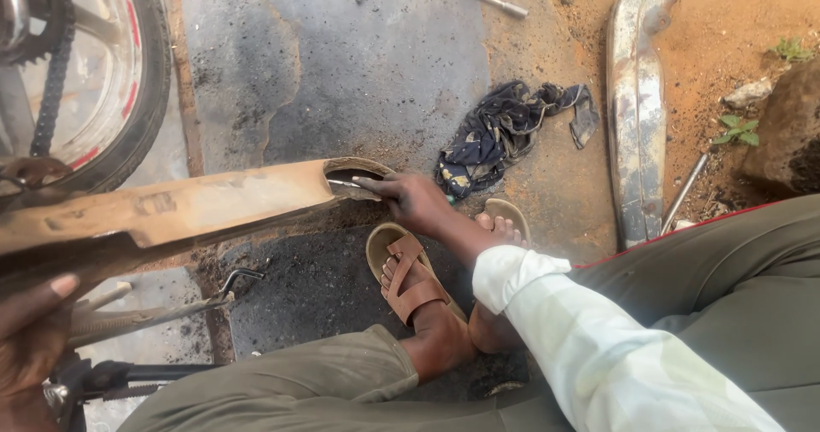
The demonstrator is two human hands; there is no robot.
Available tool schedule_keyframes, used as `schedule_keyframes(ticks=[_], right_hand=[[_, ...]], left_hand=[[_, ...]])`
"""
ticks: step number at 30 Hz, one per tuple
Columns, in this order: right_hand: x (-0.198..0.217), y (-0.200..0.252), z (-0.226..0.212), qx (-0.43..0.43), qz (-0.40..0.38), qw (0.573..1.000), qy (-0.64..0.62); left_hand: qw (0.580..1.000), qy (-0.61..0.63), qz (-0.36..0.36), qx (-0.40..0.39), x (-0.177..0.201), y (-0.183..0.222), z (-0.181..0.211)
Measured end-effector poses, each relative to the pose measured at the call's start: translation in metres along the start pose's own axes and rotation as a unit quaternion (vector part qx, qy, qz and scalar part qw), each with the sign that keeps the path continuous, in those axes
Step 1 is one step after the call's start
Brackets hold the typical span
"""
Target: Scraping dirt and built-up grease from a motorcycle chain guard using a screwdriver.
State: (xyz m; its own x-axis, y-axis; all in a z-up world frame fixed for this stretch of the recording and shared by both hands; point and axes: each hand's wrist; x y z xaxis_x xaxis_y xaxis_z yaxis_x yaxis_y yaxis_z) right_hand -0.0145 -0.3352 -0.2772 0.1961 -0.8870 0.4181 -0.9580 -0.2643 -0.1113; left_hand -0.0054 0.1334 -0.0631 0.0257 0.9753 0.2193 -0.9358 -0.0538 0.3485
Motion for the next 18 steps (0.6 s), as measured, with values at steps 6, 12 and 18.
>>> schedule_keyframes(ticks=[6,12,18], right_hand=[[-0.015,0.002,0.007,-0.027,0.024,0.997,0.063],[-0.012,0.008,0.006,-0.123,0.006,0.986,0.11],[0.009,-0.004,-0.013,-0.277,-0.074,0.94,0.183]], left_hand=[[0.97,-0.086,0.056,0.22,0.049,-0.01,-0.036],[0.991,-0.114,0.022,0.064,-0.004,0.013,0.003],[0.951,-0.252,-0.052,-0.172,-0.15,0.058,0.12]])
Point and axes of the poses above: each hand's wrist, its own y-axis away from the middle knuckle, its own x-axis out of the back of the hand, z = x × y, and after that the axes turned 10 degrees about -y, right-handed
